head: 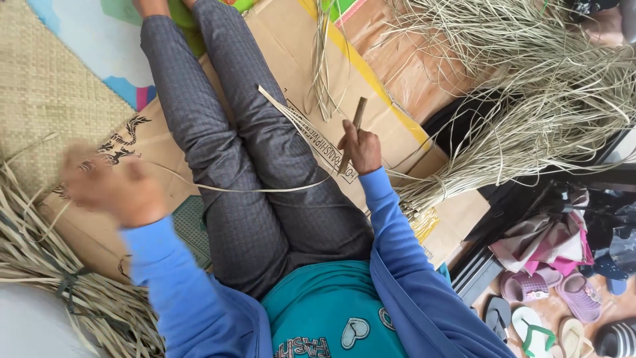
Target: A person sits on the floor and braids long strips of dried plant material, using a small wooden stick to assist in the weaving process.
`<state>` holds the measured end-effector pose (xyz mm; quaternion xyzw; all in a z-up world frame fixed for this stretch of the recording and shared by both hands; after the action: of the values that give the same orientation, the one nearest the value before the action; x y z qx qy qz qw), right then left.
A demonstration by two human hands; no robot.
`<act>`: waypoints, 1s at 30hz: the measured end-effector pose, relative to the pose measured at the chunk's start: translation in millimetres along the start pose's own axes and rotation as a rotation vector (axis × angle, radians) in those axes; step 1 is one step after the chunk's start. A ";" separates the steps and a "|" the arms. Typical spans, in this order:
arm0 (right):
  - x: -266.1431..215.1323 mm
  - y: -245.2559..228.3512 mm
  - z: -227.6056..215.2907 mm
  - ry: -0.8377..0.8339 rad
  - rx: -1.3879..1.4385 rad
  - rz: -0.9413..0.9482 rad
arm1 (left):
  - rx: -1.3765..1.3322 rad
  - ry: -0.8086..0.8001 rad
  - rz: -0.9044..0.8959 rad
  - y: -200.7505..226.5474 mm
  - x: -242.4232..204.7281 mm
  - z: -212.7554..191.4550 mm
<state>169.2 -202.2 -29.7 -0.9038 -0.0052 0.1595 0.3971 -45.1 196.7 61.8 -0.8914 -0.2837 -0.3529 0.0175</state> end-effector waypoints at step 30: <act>15.7 -1.9 -48.7 0.132 0.327 -0.080 | -0.387 -0.561 0.520 174.8 3.2 108.5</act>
<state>198.6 -233.7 -1.9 -0.8346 0.0113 0.0826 0.5445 114.5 76.8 12.1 -0.9816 0.0280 -0.1272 -0.1396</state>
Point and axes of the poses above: each hand's wrist, its own x-axis towards the middle knuckle, its own z-axis out of the palm, y = z × x, the point moved 4 cm from there along x, towards the middle knuckle
